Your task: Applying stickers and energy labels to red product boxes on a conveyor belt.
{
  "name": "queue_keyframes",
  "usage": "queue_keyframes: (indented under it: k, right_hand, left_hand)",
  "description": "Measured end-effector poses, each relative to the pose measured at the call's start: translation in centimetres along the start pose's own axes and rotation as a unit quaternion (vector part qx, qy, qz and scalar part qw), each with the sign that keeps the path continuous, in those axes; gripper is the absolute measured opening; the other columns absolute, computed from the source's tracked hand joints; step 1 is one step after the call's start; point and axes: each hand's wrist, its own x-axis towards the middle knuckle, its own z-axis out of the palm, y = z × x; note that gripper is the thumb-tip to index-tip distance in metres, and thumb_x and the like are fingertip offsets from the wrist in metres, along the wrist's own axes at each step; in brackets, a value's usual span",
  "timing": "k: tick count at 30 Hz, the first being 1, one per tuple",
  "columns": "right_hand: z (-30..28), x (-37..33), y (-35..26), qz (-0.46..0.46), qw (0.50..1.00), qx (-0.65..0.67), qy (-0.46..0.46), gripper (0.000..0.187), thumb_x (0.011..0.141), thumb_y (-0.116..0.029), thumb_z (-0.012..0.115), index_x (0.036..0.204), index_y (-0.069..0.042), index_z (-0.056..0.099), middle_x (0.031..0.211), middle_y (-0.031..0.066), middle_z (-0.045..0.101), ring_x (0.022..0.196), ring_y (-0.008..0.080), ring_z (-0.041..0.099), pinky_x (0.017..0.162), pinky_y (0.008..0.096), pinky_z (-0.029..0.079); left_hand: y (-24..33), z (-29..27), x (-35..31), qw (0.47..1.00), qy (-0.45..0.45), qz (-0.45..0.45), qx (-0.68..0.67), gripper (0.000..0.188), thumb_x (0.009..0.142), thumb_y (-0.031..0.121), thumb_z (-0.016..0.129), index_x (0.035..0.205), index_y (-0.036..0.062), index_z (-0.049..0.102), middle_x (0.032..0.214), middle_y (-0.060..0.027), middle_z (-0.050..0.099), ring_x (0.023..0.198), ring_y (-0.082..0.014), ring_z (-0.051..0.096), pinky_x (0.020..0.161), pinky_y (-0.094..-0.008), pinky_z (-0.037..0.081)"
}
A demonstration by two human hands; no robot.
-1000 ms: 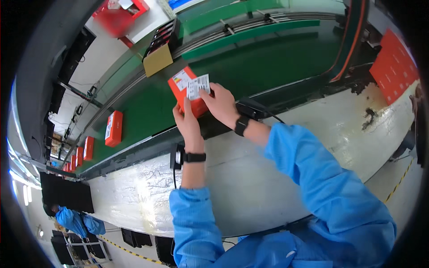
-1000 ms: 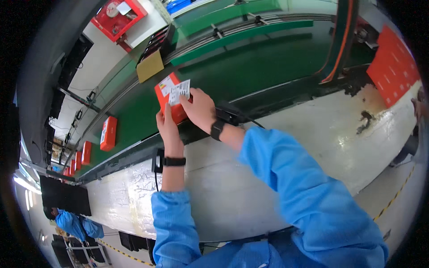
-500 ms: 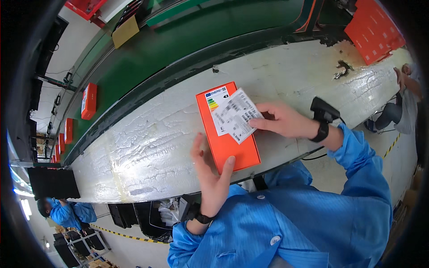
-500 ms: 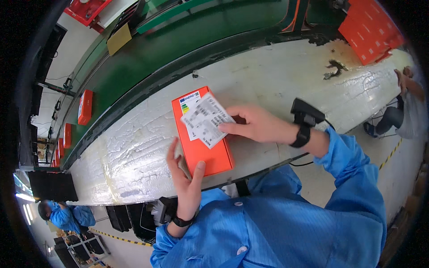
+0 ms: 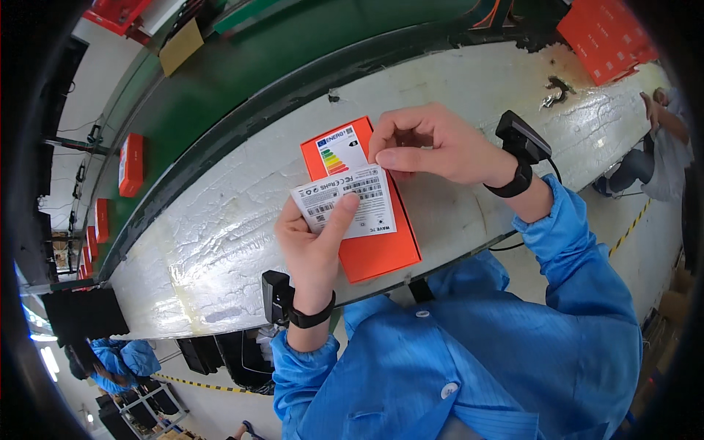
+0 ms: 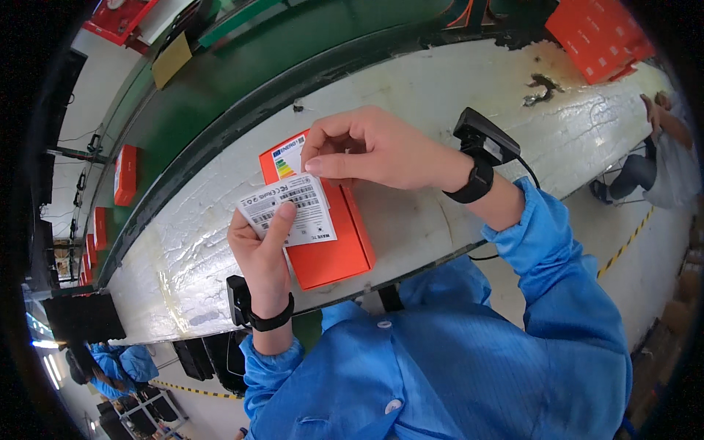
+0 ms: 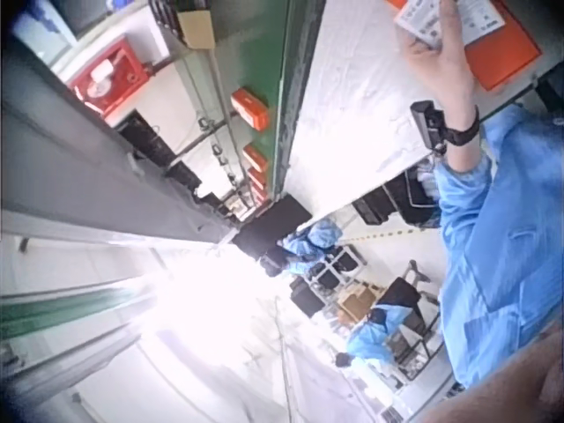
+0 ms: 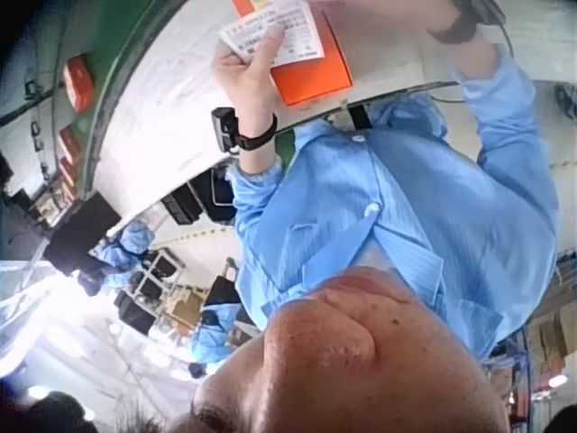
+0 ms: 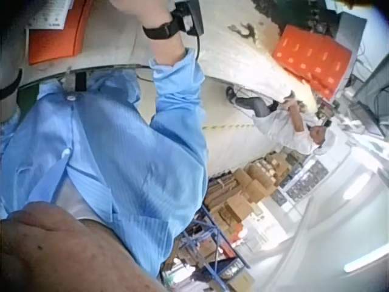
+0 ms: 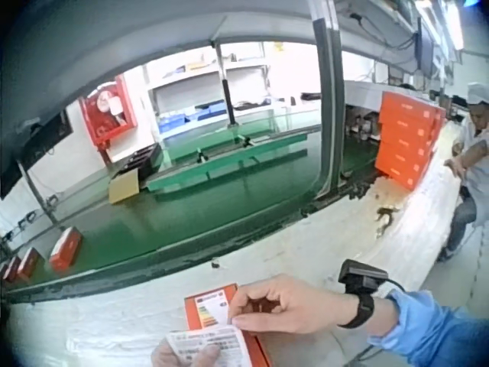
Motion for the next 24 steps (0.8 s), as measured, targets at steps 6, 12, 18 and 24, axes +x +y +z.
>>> queue_keyframes:
  k: [6,12,18,24]
  right_hand:
    - [-0.4,-0.1,1.4,0.001,1.0,0.028,-0.014,0.014,0.097,-0.017,0.067,0.103,-0.004,0.066,0.092,0.0004,0.065,0.08,0.0079,0.06,0.073,0.0249,0.05]
    - [-0.3,-0.4,0.8,0.008,0.98,-0.136,-0.145,0.02,0.091,-0.018,0.073,0.104,-0.004,0.066,0.086,0.0017,0.065,0.081,0.009,0.062,0.07,0.0261,0.051]
    - [-0.5,-0.5,-0.7,-0.037,0.987,-0.116,-0.105,0.018,0.091,-0.016,0.071,0.105,-0.005,0.068,0.092,0.0021,0.068,0.08,0.0117,0.063,0.066,0.0275,0.05]
    - [-0.8,-0.6,-0.2,-0.036,0.984,-0.142,-0.103,0.012,0.092,-0.017,0.068,0.096,-0.006,0.07,0.089,0.0011,0.068,0.074,0.0117,0.062,0.066,0.0271,0.049]
  left_hand:
    - [-0.6,0.7,-0.4,0.998,0.05,0.025,0.012,0.027,0.088,0.008,0.08,0.108,-0.0026,0.065,0.1,-0.0115,0.075,0.084,-0.0116,0.071,0.074,-0.025,0.057]
    - [0.0,1.2,0.7,0.989,0.076,0.053,-0.112,0.025,0.089,0.005,0.078,0.109,-0.003,0.066,0.098,-0.0106,0.075,0.083,-0.01,0.07,0.074,-0.0248,0.056]
    - [3.9,0.2,0.4,0.981,-0.106,-0.076,0.141,0.02,0.087,0.01,0.08,0.1,-0.0035,0.075,0.087,-0.0106,0.076,0.074,-0.01,0.069,0.066,-0.0257,0.054]
    - [4.7,0.5,1.4,0.907,-0.258,-0.093,0.321,0.025,0.085,0.018,0.08,0.096,-0.0041,0.076,0.076,-0.0141,0.074,0.064,-0.0121,0.067,0.059,-0.0264,0.052]
